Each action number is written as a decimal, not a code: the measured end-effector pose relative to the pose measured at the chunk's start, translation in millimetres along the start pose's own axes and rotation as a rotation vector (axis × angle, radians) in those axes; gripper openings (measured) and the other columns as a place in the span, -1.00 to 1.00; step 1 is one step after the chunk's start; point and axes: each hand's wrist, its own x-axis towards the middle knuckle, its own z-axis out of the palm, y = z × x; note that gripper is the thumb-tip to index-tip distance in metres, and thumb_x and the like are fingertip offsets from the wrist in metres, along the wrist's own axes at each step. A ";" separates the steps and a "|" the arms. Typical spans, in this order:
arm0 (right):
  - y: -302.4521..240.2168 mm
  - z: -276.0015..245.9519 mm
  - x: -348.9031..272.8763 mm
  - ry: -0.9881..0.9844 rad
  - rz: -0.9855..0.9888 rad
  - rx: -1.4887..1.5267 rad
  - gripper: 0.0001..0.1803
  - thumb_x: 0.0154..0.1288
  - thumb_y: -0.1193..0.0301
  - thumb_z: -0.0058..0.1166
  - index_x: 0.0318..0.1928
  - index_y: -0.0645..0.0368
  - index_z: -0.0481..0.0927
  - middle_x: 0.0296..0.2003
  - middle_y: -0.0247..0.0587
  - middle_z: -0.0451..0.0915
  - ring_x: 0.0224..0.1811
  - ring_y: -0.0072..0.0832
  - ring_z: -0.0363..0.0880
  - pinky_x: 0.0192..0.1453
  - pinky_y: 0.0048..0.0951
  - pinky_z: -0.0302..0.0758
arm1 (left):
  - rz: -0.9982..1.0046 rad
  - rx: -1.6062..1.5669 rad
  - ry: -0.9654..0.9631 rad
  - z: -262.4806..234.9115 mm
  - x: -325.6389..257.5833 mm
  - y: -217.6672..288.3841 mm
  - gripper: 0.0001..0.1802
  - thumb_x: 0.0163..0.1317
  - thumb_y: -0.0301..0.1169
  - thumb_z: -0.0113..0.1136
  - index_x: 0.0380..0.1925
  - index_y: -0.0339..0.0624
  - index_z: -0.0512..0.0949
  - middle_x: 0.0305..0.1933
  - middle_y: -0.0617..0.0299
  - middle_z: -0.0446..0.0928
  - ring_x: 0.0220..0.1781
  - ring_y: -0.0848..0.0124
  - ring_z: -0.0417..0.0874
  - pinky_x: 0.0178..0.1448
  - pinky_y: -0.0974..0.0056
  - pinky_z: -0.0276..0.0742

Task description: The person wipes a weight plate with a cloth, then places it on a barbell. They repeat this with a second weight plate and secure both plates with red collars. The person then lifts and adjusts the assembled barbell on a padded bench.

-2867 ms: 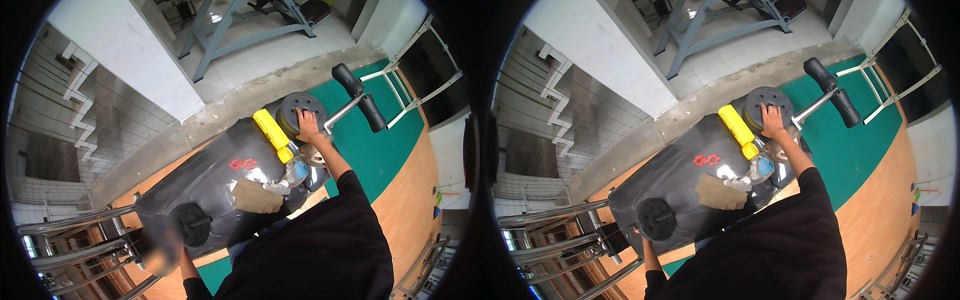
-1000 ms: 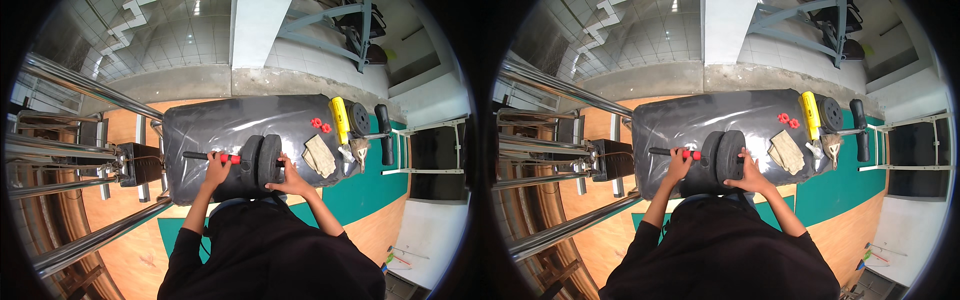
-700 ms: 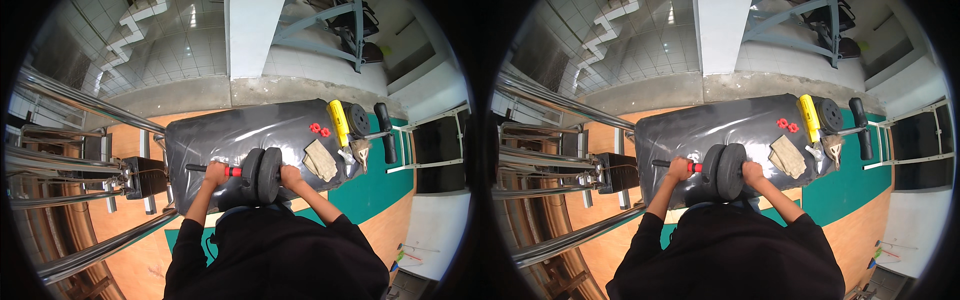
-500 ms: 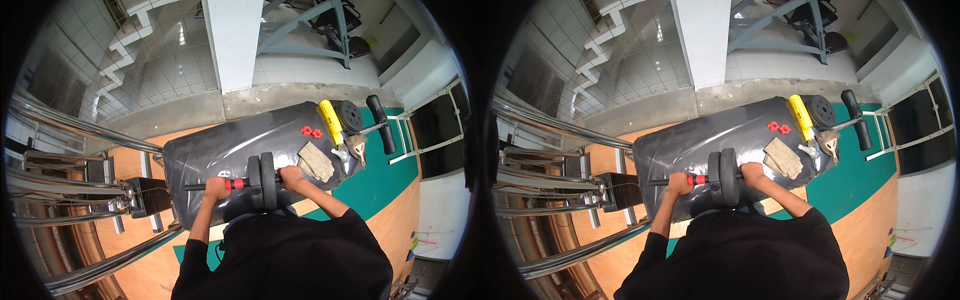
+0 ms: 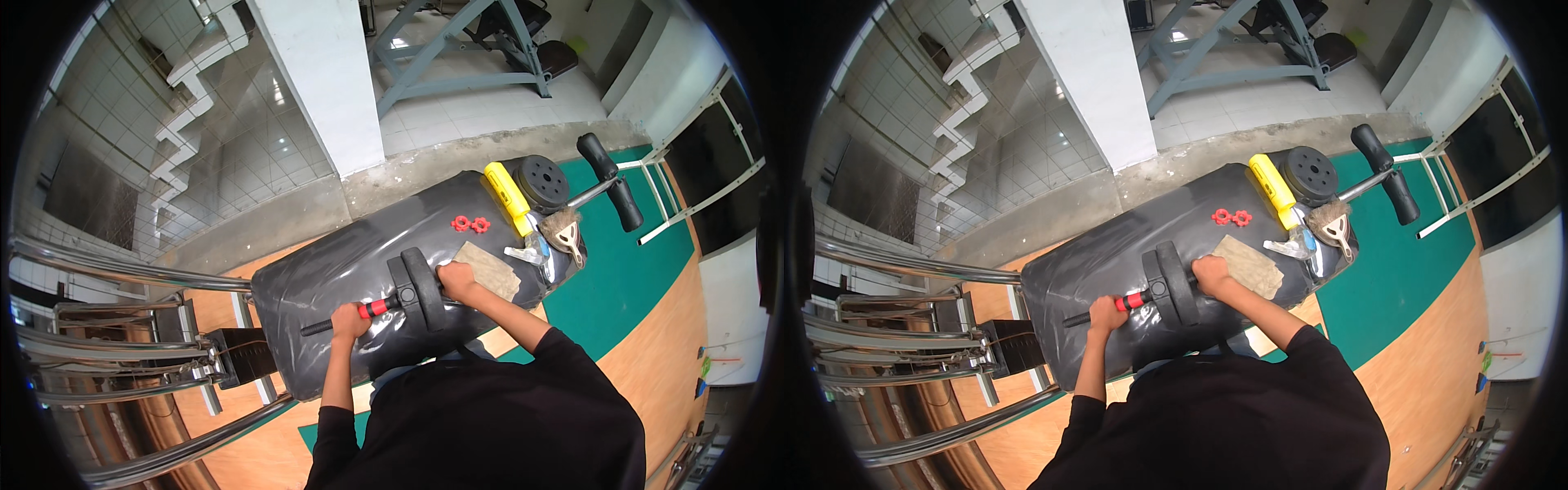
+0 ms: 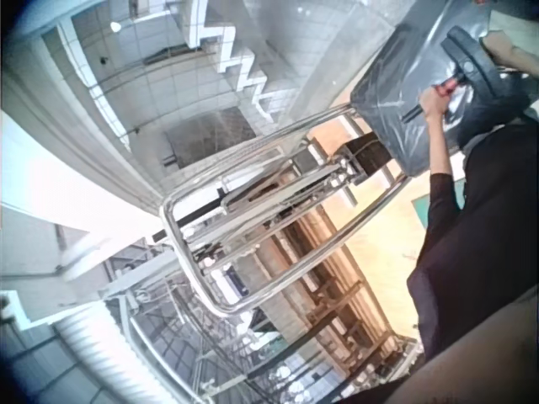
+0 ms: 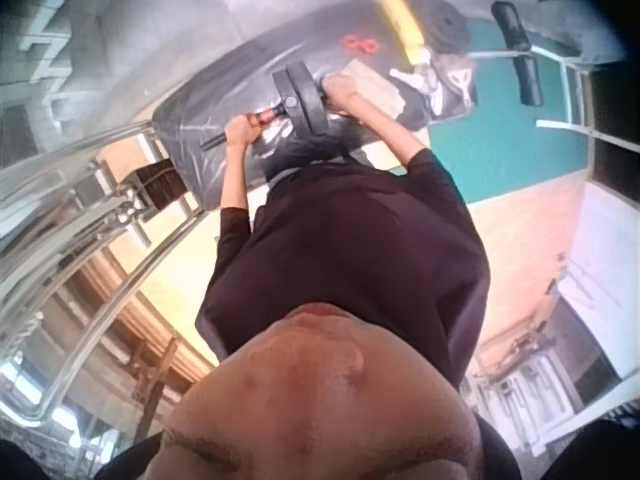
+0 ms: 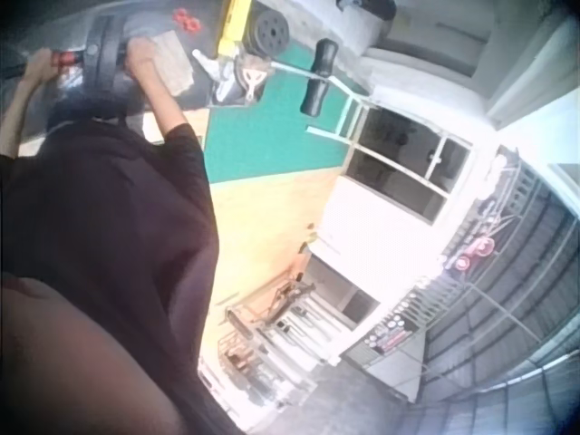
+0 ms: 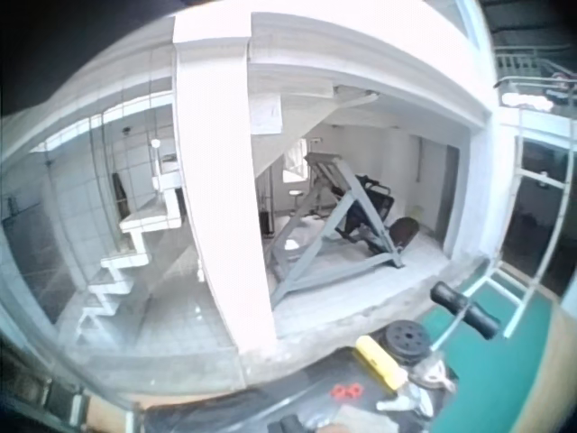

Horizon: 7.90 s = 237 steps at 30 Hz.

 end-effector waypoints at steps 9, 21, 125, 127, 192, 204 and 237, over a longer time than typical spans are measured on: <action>-17.5 7.6 11.6 0.021 -0.110 0.170 -0.71 -0.03 0.47 0.17 -0.22 0.22 0.53 -0.38 -0.09 0.66 -0.29 -0.23 0.68 -0.27 -0.27 0.56 | -0.211 -0.983 0.064 -17.9 -23.2 31.8 -0.13 0.10 -0.06 0.25 0.30 -0.27 0.12 0.30 -0.17 0.21 0.25 -0.04 0.35 0.30 0.07 0.24; 14.0 -84.4 -1.1 -0.022 -0.266 0.224 -0.42 0.01 0.18 0.27 -0.03 0.23 0.38 -0.04 0.07 0.41 0.13 -0.21 0.39 -0.06 -0.17 0.49 | -0.386 -0.274 0.546 -19.9 -15.8 116.2 -0.25 -0.03 -0.18 0.38 0.17 -0.17 0.33 0.13 -0.19 0.30 0.18 -0.11 0.36 0.26 0.01 0.28; -79.7 -61.9 19.0 0.439 0.070 0.400 -0.55 0.10 0.12 0.22 -0.12 0.18 0.55 -0.11 -0.07 0.53 0.02 -0.10 0.46 0.09 -0.19 0.37 | -0.176 -0.343 0.676 -39.8 -53.3 11.6 -0.48 0.10 -0.23 0.26 0.01 -0.24 0.37 -0.23 -0.17 0.57 -0.20 -0.12 0.60 -0.16 0.00 0.47; -80.1 -61.6 20.7 0.403 0.078 0.393 -0.58 0.09 0.14 0.22 -0.13 0.15 0.55 -0.10 -0.09 0.53 0.02 -0.11 0.45 0.10 -0.17 0.36 | -0.111 -0.415 0.636 -41.9 -54.2 6.2 -0.48 0.12 -0.27 0.25 0.03 -0.25 0.34 -0.14 -0.20 0.52 -0.13 -0.15 0.56 -0.11 -0.02 0.45; 425.7 -119.7 54.4 0.283 0.611 1.186 -0.13 -0.19 -0.11 0.32 -0.12 0.35 0.26 -0.25 -0.09 0.45 -0.19 -0.34 0.49 -0.07 -0.27 0.43 | -0.230 -0.311 0.625 -45.6 9.7 184.3 -0.63 0.10 -0.45 0.27 -0.13 -0.38 0.40 -0.01 -0.12 0.35 0.10 -0.05 0.40 0.20 0.10 0.31; 247.4 -239.1 -47.4 0.171 0.244 1.391 -0.36 0.19 -0.01 0.07 0.08 0.26 0.38 -0.13 -0.16 0.51 -0.09 -0.50 0.48 0.05 -0.49 0.37 | 0.337 -0.810 0.274 -48.2 21.3 278.9 -0.68 0.22 -0.35 0.20 -0.04 -0.17 0.48 0.04 0.12 0.45 0.14 0.29 0.46 0.16 0.20 0.36; -217.0 -3.7 51.7 -0.355 -0.217 -0.166 -0.15 -0.12 -0.02 0.39 0.04 0.32 0.36 0.07 0.04 0.44 0.17 -0.09 0.40 0.08 0.01 0.36 | -0.747 -1.438 0.606 -71.8 -204.3 -147.1 -0.60 -0.01 -0.31 0.25 -0.20 -0.38 0.53 -0.26 0.17 0.57 -0.24 0.40 0.56 -0.10 0.32 0.45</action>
